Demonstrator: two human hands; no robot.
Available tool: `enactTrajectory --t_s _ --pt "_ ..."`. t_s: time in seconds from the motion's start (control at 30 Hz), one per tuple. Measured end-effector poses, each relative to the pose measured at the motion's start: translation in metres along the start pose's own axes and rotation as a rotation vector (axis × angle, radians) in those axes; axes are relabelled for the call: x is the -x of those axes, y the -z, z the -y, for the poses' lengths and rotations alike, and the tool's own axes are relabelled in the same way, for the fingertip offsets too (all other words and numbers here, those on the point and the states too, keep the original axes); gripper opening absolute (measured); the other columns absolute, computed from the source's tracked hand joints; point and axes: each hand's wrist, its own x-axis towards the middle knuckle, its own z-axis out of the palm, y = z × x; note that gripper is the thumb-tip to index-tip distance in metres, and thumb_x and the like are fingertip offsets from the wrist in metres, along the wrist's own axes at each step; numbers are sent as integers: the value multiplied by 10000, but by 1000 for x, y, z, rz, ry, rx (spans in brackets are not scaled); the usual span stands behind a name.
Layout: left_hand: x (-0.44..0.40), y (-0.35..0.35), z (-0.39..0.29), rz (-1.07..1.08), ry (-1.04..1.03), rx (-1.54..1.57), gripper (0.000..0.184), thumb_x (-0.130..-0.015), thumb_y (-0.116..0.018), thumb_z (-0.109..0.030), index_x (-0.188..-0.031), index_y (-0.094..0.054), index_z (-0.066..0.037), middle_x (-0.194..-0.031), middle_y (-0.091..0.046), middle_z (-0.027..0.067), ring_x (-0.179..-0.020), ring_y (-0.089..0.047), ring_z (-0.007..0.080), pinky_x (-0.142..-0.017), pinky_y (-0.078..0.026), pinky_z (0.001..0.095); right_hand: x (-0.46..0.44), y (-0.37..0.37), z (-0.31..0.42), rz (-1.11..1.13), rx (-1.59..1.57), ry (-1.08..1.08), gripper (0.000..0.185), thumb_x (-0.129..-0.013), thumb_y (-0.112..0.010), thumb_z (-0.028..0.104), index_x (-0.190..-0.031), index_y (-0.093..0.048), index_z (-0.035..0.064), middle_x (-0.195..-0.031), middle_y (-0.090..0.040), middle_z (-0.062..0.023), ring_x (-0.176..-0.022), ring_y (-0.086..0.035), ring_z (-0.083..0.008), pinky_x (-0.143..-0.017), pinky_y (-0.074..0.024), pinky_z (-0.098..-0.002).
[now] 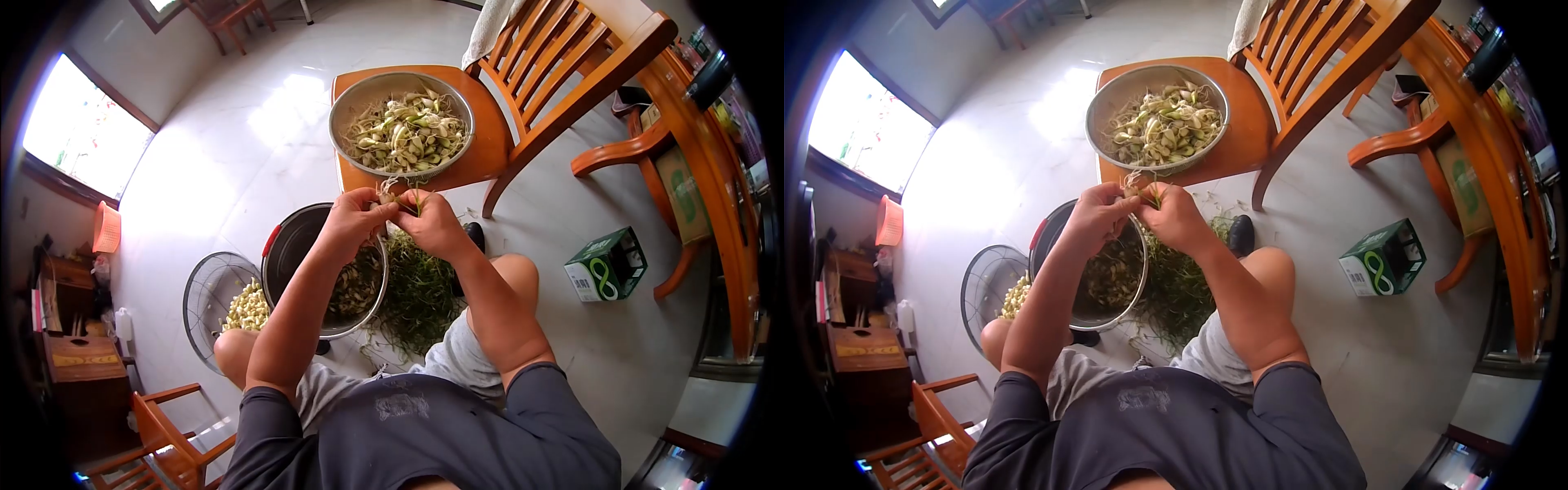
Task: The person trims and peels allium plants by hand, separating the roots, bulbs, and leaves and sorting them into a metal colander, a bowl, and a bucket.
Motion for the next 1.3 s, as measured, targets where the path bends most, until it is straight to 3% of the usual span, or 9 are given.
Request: enactTrajectory --t_s 0.23,0.37,0.5,0.67,0.8,0.83,0.87,1.07,1.3 --pt "1 -2 -4 -59 74 110 223 -917 -597 -204 -777 -523 -48 -591 -470 -14 -446 -407 71 -387 -290 218 -1 6 7 165 77 -141 184 -893 -597 160 -845 -638 -12 -653 -577 -20 -617 -480 -74 -559 -420 -267" --pt "-9 -5 -8 -310 196 562 197 -947 -508 -201 -814 -476 -59 -610 -427 -6 -457 -383 97 -391 -300 230 5 -6 14 -147 -209 132 150 -929 -559 121 -854 -633 14 -622 -495 48 -543 -411 -31 -482 -329 -196" --pt "-19 26 26 -62 201 808 174 -949 -488 -232 -945 -472 -59 -744 -517 65 -543 -459 144 -444 -401 243 6 11 21 -313 -460 80 157 -944 -583 149 -863 -615 19 -664 -508 35 -552 -423 -13 -467 -339 -155" --pt "-13 18 3 48 68 823 254 -976 -426 -295 -991 -518 -59 -869 -595 98 -742 -577 205 -620 -497 305 11 28 -7 -74 714 104 461 -763 -701 132 -1198 -603 19 -927 -639 -200 -906 -630 -293 -839 -492 -351" --pt "-22 22 0 136 49 849 273 -985 -415 -270 -1059 -536 -37 -996 -628 135 -909 -603 251 -762 -509 360 12 22 1 -208 397 107 322 -774 -679 119 -1086 -664 42 -1036 -631 -207 -1020 -603 -344 -904 -469 -372" --pt "-22 17 -4 92 60 834 274 -987 -413 -264 -1058 -536 -29 -1008 -626 137 -935 -601 259 -790 -507 372 6 23 -5 -268 231 110 216 -804 -645 87 -1011 -681 35 -1013 -635 -176 -938 -629 -301 -851 -491 -352" --pt "-21 13 -7 46 72 817 276 -989 -410 -257 -1057 -535 -21 -1020 -625 139 -961 -599 266 -818 -505 383 3 25 -7 -328 143 150 156 -856 -630 43 -1000 -677 11 -1045 -626 -72 -801 -591 -84 -755 -480 -223" --pt "-25 5 -8 47 92 832 318 -1007 -397 -292 -1069 -536 -13 -992 -617 195 -961 -602 287 -850 -502 423 -7 11 17 -325 229 456 183 -787 -689 75 -952 -679 -3 -1051 -581 -189 -958 -608 -263 -773 -517 -349" --pt "-26 -6 -3 62 50 658 335 -990 -469 -255 -1174 -511 22 -963 -617 185 -818 -626 249 -738 -522 345 -19 -7 -3 -342 557 323 186 -771 -714 99 -915 -669 -9 -1071 -576 -194 -1018 -575 -283 -852 -480 -353"
